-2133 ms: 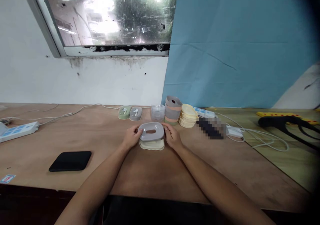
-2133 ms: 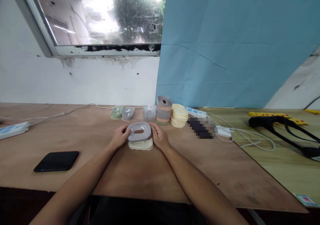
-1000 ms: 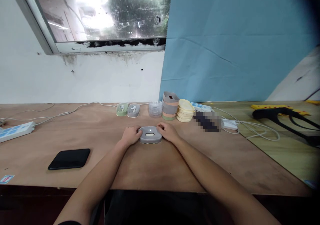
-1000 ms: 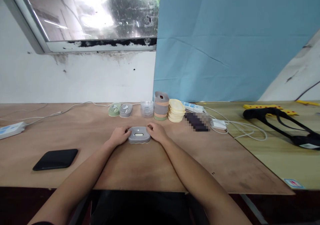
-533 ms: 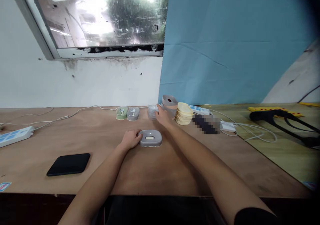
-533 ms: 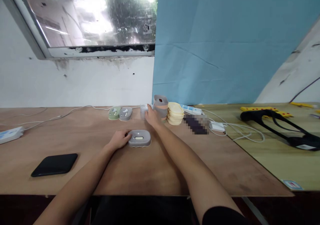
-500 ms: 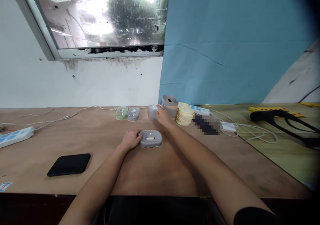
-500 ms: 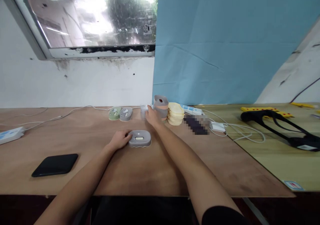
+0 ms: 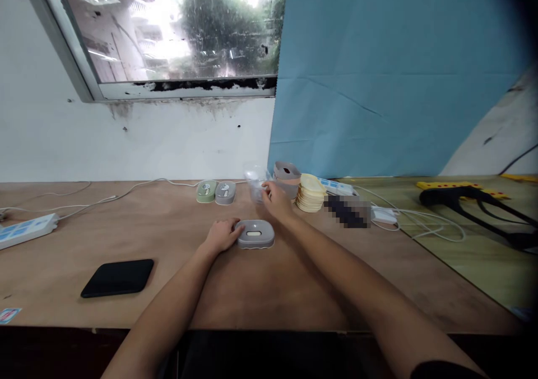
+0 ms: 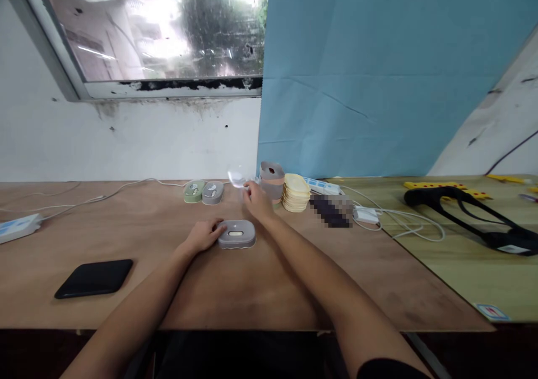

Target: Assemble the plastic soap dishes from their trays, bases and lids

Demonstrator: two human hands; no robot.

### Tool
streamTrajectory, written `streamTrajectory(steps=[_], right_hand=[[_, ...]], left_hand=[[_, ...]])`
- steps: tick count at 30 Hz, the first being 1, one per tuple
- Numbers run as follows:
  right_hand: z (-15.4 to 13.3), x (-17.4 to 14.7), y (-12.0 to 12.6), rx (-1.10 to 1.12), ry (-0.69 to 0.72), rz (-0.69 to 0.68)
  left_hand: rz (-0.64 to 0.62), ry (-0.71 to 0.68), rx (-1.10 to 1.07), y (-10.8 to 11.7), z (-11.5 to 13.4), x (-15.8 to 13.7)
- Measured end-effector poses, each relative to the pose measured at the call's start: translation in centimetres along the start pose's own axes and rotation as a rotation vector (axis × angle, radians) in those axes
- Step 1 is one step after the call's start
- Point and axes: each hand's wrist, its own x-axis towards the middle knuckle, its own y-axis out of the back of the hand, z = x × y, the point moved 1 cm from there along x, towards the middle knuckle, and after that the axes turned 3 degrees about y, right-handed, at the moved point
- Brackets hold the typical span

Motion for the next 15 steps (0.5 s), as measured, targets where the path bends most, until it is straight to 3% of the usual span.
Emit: streamTrajectory(steps=[4,7,11,15], right_hand=[[-1.2,-4.5,1.2,0.092,0.003,-0.025],[-1.2,-7.1,1.8,0.198,0.043,-0.054],[-0.8,-8.3,2.0,0.267,0.072,-0.138],[-0.9,-8.2,1.9,0.339,0.016,-0.138]], left_hand=[[0.123,0.032,-0.117,0.0,-0.1,0.1],[0.270,-0.061,-0.198,0.4,0.2,-0.2],[0.366,-0.240,-0.229,1.2,1.0,-0.9],[0.453,-0.314,-0.278,1.9,1.4,-1.3]])
